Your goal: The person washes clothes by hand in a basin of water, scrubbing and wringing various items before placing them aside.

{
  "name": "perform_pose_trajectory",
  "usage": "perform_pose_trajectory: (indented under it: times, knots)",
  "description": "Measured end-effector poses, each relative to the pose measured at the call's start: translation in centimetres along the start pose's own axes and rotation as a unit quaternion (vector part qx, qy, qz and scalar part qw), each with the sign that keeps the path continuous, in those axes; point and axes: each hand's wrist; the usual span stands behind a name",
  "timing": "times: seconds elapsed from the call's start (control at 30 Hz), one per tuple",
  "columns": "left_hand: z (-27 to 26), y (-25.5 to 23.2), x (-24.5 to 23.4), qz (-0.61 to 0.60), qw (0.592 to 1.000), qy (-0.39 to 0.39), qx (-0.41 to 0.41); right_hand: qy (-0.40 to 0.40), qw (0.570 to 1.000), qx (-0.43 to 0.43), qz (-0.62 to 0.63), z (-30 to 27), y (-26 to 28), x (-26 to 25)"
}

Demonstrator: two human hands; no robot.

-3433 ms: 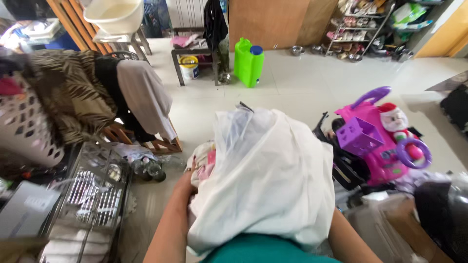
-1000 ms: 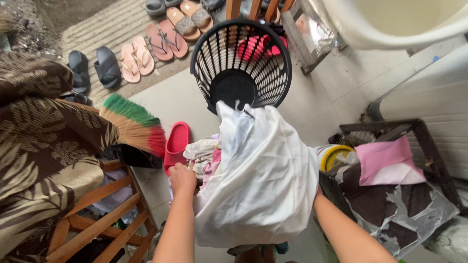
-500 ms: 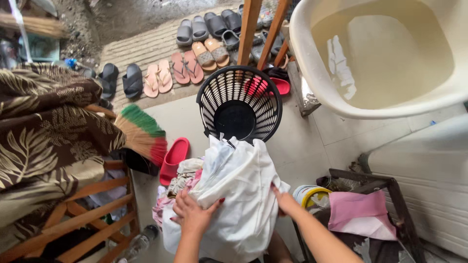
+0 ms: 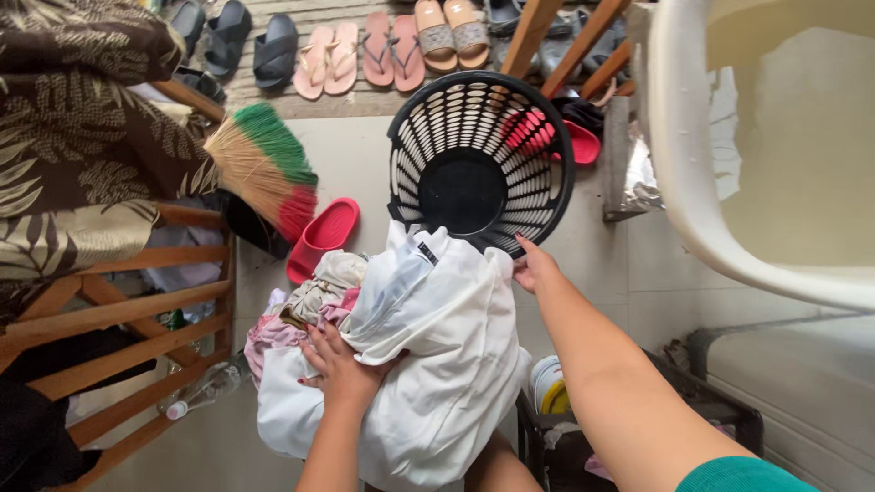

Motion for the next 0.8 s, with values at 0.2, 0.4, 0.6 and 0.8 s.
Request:
perform_pose_trajectory:
  times: [0.2, 0.4, 0.6, 0.8]
  knots:
    - [-0.2, 0.4, -0.1, 0.008, 1.0, 0.005, -0.008, 0.064, 0.996, -0.054, -0.021, 1.9, 4.1, 5.2]
    - [-2.0, -0.3, -2.6, -0.003, 1.0, 0.021, -0.004, 0.065, 0.997, 0.008, -0.041, -4.2, 12.5, 10.3]
    - [-7.3, 4.0, -5.5, -0.047, 0.994, -0.095, -0.01, 0.104, 0.988, -0.051, -0.106, -19.2, 14.6, 13.4]
    - [-11.7, 8.7, -7.5, -0.112, 0.975, -0.19, -0.036, 0.163, 0.972, -0.122, -0.121, -33.0, 15.2, 12.1]
Point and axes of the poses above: each hand's wrist, its own z-axis towards the middle knuckle, its own x-axis out of the palm, y = z × x, and after that the axes turned 12 degrees about -z, right-handed
